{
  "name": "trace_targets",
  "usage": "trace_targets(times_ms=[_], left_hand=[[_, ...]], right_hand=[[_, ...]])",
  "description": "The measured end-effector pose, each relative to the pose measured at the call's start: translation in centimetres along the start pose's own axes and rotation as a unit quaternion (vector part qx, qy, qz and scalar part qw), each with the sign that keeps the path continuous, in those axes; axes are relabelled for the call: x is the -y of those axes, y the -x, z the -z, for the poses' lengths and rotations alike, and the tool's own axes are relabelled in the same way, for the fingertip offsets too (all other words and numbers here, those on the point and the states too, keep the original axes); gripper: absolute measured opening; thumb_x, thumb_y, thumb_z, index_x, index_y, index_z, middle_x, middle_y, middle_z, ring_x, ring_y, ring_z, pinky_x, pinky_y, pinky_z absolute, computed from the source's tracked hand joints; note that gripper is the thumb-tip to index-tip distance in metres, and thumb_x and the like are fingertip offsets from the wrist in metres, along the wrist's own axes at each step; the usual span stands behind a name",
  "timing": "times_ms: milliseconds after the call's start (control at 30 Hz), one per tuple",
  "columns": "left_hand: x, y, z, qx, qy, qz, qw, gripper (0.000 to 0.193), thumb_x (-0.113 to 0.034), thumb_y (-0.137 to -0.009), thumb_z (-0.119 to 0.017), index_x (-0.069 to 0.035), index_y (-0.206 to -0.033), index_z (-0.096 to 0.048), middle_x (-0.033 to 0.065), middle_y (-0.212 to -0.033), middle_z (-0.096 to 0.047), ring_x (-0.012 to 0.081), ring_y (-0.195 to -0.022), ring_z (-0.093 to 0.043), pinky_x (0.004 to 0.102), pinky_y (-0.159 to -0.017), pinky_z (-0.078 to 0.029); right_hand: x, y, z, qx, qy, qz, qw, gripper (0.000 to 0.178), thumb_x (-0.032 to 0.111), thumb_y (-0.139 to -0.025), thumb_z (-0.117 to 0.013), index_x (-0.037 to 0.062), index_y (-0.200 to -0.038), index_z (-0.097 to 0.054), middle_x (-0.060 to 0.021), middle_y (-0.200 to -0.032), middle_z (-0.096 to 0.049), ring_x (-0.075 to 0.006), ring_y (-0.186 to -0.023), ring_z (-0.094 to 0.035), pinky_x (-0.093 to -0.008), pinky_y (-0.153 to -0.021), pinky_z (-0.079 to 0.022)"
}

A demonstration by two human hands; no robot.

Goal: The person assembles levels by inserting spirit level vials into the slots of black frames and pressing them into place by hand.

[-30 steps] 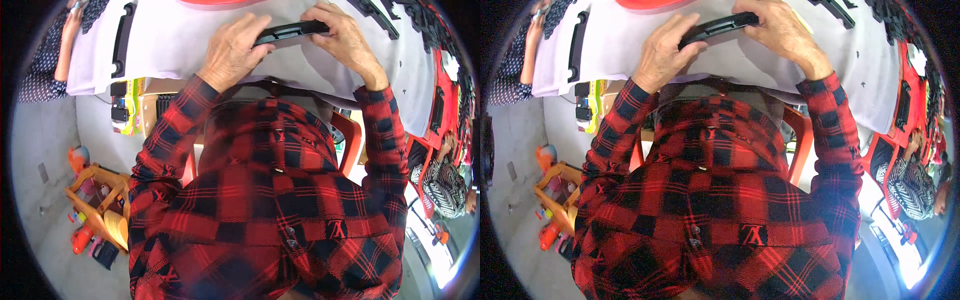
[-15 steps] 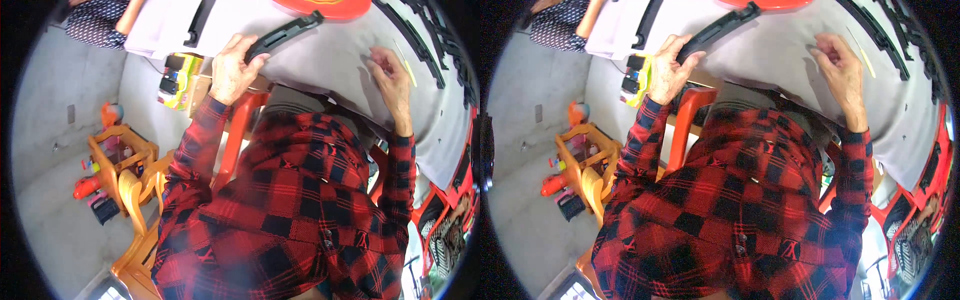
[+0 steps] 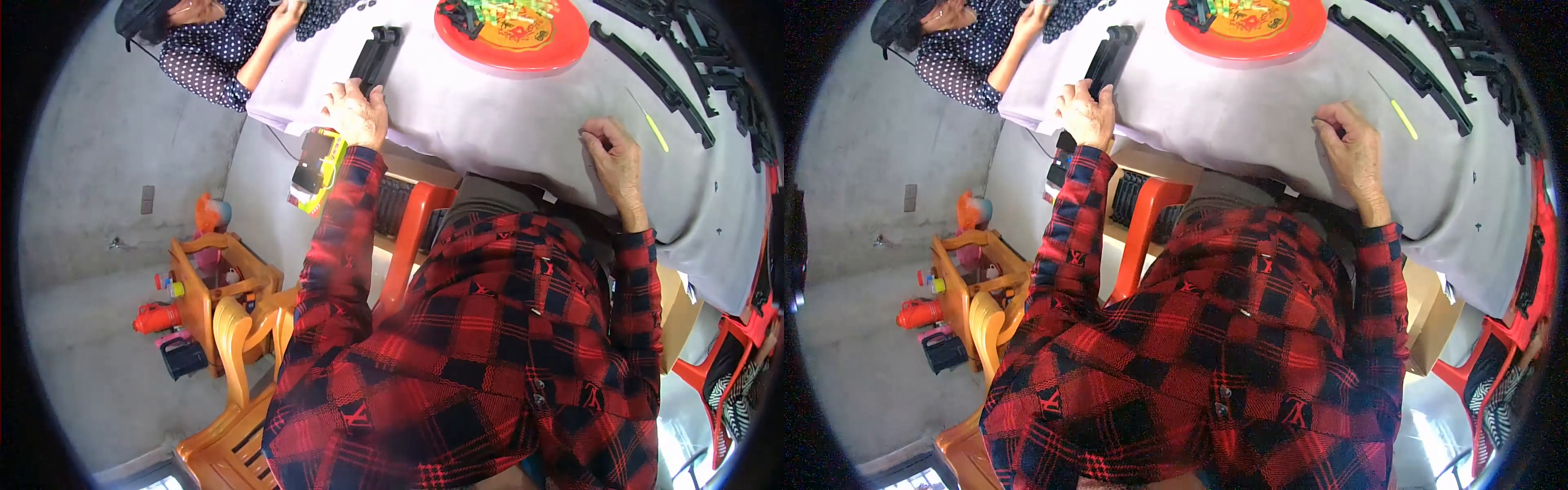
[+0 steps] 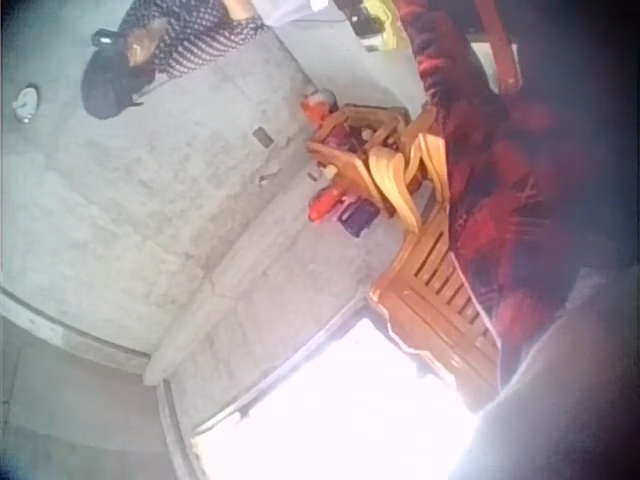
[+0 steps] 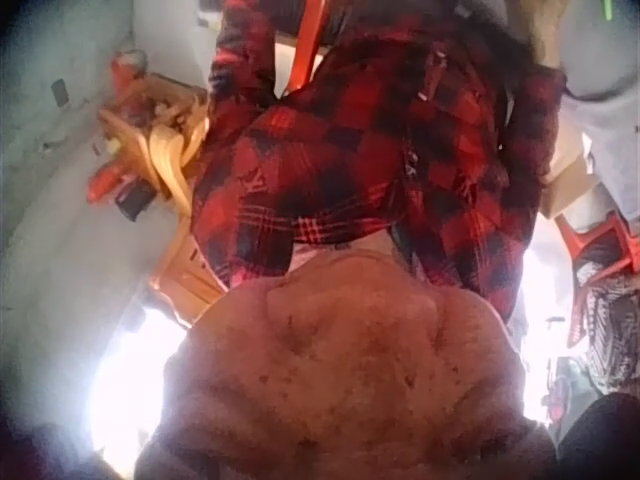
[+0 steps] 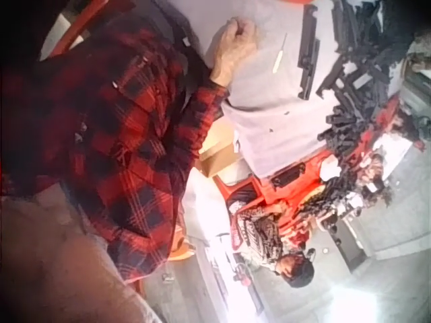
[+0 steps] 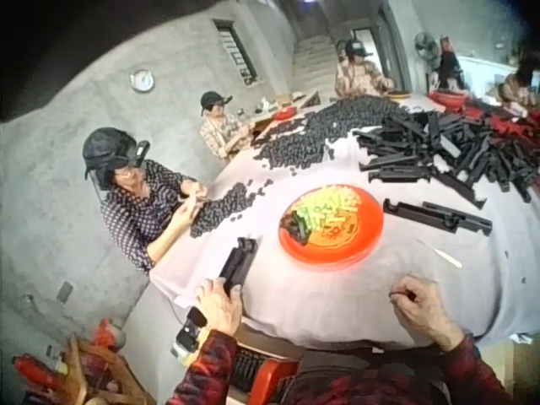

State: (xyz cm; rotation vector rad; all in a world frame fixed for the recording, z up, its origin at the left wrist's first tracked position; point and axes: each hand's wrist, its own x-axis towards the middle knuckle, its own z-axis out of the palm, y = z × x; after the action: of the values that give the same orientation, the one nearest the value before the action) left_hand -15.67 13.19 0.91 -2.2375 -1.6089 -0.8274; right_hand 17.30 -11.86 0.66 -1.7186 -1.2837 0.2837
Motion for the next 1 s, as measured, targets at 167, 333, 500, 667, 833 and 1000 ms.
trace_targets(times_ms=[167, 333, 500, 667, 833, 1000], left_hand=[[0.1, -1.1, -1.6, -0.021, -0.027, 0.026, 0.999, 0.038, -0.033, -0.08, -0.08, -0.009, -0.108, -0.07, 0.0154, -0.116, -0.058, 0.0379, -0.117, -0.051, 0.0524, -0.1, -0.037], [1.5, -1.0, -3.0, -0.023, -0.001, 0.043, 0.999, 0.046, -0.032, -0.078, -0.081, -0.004, -0.109, -0.062, 0.0191, -0.112, -0.056, 0.0412, -0.111, -0.053, 0.054, -0.096, -0.041], [2.2, -1.5, -2.6, 0.032, -0.059, 0.048, 0.997, 0.05, -0.042, -0.085, -0.074, -0.007, -0.119, -0.06, 0.0174, -0.126, -0.058, 0.0408, -0.122, -0.052, 0.059, -0.1, -0.041], [3.6, -2.2, -4.2, -0.005, -0.017, 0.073, 0.997, 0.048, -0.038, -0.082, -0.077, -0.007, -0.116, -0.062, 0.0174, -0.122, -0.057, 0.0413, -0.121, -0.051, 0.0587, -0.096, -0.043], [5.4, -3.6, -5.0, -0.014, -0.023, 0.074, 0.997, 0.048, -0.036, -0.081, -0.077, -0.006, -0.116, -0.062, 0.0175, -0.12, -0.056, 0.041, -0.118, -0.052, 0.0582, -0.095, -0.043], [2.7, -2.5, -3.4, -0.072, -0.053, -0.003, 0.996, 0.065, -0.038, -0.078, -0.08, -0.007, -0.128, -0.054, 0.0196, -0.12, -0.054, 0.0424, -0.116, -0.051, 0.0554, -0.096, -0.041]], right_hand=[[0.0, 0.0, 0.1, -0.008, -0.003, 0.011, 1.0, 0.009, 0.006, -0.089, -0.069, 0.0019, -0.097, -0.068, -0.0083, -0.085, -0.064, -0.0187, -0.073, -0.065, -0.0308, -0.07, -0.052], [-0.1, 0.1, 0.0, -0.014, -0.002, 0.025, 1.0, 0.008, 0.006, -0.088, -0.068, 0.0024, -0.096, -0.068, -0.0105, -0.084, -0.063, -0.0241, -0.072, -0.064, -0.0338, -0.069, -0.052], [-0.5, 0.3, -0.2, -0.032, 0.012, 0.027, 0.999, 0.007, 0.007, -0.088, -0.068, 0.0031, -0.093, -0.068, -0.0129, -0.085, -0.065, -0.0299, -0.076, -0.066, -0.0373, -0.07, -0.053], [-0.8, 0.2, -0.5, -0.048, -0.012, 0.074, 0.996, 0.005, 0.006, -0.086, -0.065, 0.0025, -0.089, -0.067, -0.0145, -0.085, -0.065, -0.0349, -0.078, -0.065, -0.0423, -0.071, -0.053], [-0.6, -0.1, -0.7, -0.049, -0.007, 0.082, 0.995, 0.006, 0.006, -0.085, -0.065, 0.003, -0.09, -0.068, -0.0154, -0.085, -0.065, -0.0371, -0.079, -0.065, -0.0447, -0.072, -0.053], [-0.8, 0.0, -0.4, -0.071, 0.019, 0.102, 0.992, 0.004, 0.007, -0.083, -0.065, 0.0043, -0.086, -0.065, -0.0155, -0.086, -0.066, -0.0384, -0.081, -0.065, -0.0474, -0.074, -0.053]])
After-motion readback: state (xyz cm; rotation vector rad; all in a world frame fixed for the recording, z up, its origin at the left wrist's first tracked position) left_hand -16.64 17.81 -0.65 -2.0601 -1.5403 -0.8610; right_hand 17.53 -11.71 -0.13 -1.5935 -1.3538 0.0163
